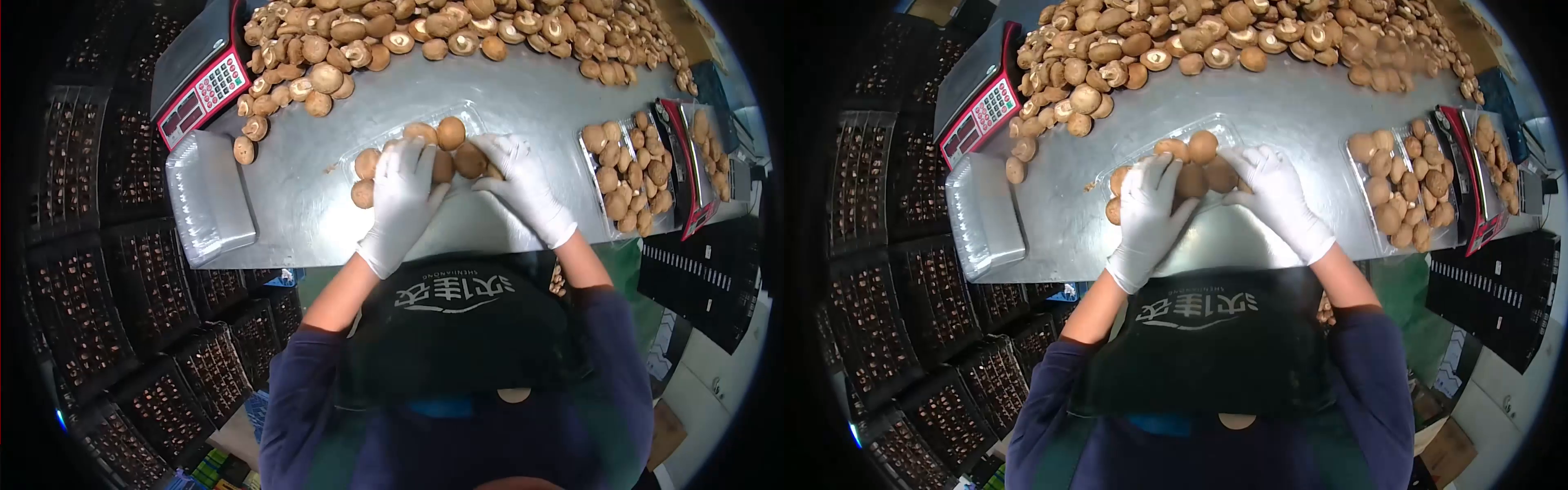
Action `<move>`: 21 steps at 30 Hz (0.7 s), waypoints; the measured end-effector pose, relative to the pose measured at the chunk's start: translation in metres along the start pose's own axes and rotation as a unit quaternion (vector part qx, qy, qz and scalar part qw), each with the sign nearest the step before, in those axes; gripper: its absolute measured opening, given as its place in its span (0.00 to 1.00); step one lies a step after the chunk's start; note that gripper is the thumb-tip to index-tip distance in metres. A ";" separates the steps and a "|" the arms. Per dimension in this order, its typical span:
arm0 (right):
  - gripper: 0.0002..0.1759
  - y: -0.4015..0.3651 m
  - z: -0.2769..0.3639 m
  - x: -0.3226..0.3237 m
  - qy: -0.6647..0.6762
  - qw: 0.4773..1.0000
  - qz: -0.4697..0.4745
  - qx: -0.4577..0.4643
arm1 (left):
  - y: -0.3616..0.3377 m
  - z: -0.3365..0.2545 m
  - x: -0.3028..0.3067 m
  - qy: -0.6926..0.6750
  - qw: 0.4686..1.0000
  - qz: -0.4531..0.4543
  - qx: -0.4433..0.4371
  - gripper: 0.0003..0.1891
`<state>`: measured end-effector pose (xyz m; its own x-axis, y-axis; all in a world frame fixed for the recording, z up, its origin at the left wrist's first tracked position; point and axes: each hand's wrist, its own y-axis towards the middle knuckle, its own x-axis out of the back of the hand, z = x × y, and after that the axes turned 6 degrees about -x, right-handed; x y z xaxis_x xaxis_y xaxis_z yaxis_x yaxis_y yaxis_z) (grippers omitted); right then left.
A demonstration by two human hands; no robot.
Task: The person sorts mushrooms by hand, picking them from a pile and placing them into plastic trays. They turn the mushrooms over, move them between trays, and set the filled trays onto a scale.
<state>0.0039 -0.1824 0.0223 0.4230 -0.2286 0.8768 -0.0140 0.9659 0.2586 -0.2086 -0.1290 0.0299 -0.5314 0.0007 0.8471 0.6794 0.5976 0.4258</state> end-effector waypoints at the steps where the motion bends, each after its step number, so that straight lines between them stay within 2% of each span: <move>1: 0.32 -0.001 -0.002 0.002 0.073 0.997 -0.014 -0.027 | -0.001 0.001 0.005 -0.020 1.000 0.003 0.013 0.30; 2: 0.30 -0.003 -0.003 0.006 0.144 0.988 -0.030 -0.053 | -0.001 0.004 0.011 -0.040 0.999 0.005 0.025 0.30; 3: 0.22 -0.002 -0.003 0.014 0.182 0.977 -0.035 -0.105 | -0.004 0.005 0.019 -0.052 0.998 -0.009 0.020 0.29; 4: 0.22 -0.003 -0.007 0.015 0.183 0.976 -0.035 -0.109 | -0.011 0.010 0.024 -0.054 0.998 -0.005 0.019 0.29; 5: 0.18 -0.001 -0.014 0.015 0.388 0.890 -0.053 -0.232 | -0.019 0.015 0.028 -0.036 0.999 -0.014 0.034 0.29; 6: 0.16 0.003 -0.023 0.015 0.569 0.747 -0.069 -0.337 | -0.026 0.020 0.031 -0.017 0.998 -0.025 0.048 0.29; 8: 0.17 0.015 -0.037 0.005 0.691 0.624 -0.101 -0.351 | -0.039 0.026 0.035 -0.003 0.993 -0.068 0.097 0.29; 9: 0.17 0.020 -0.038 -0.002 0.709 0.619 -0.091 -0.324 | -0.050 0.029 0.032 -0.016 0.990 -0.074 0.122 0.35; 10: 0.18 0.025 -0.034 -0.010 0.726 0.615 -0.081 -0.298 | -0.055 0.031 0.025 -0.015 0.990 -0.072 0.121 0.35; 12: 0.18 0.033 -0.004 -0.011 0.609 0.729 -0.066 -0.306 | -0.064 0.030 0.013 -0.002 0.984 -0.085 0.158 0.41; 13: 0.20 0.035 -0.004 -0.023 0.441 0.852 -0.078 -0.269 | -0.066 0.030 0.010 -0.031 0.985 -0.061 0.161 0.44; 14: 0.24 0.036 -0.001 -0.023 0.290 0.941 -0.092 -0.149 | -0.063 0.031 0.007 -0.008 0.988 -0.041 0.149 0.45; 16: 0.29 0.029 -0.007 -0.042 0.161 0.984 -0.038 -0.063 | -0.062 0.036 0.002 -0.009 0.990 -0.036 0.135 0.46; 17: 0.29 0.024 -0.006 -0.040 0.162 0.984 -0.037 -0.061 | -0.064 0.039 0.001 -0.008 0.990 -0.037 0.137 0.46; 19: 0.32 0.017 -0.003 -0.032 0.014 0.997 -0.033 -0.066 | -0.062 0.050 0.000 -0.030 0.988 -0.037 0.144 0.46; 20: 0.32 0.014 -0.004 -0.028 0.014 0.997 -0.034 -0.066 | -0.061 0.053 0.000 -0.030 0.988 -0.038 0.144 0.46; 21: 0.32 0.013 -0.007 -0.024 0.082 0.993 -0.025 -0.077 | -0.060 0.056 0.000 -0.060 0.987 -0.033 0.145 0.47</move>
<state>0.0005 -0.1637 0.0020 0.5610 -0.2660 0.7840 0.1444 0.9639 0.2237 -0.2775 -0.1202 -0.0138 -0.6376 0.0381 0.7694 0.4764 0.8044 0.3549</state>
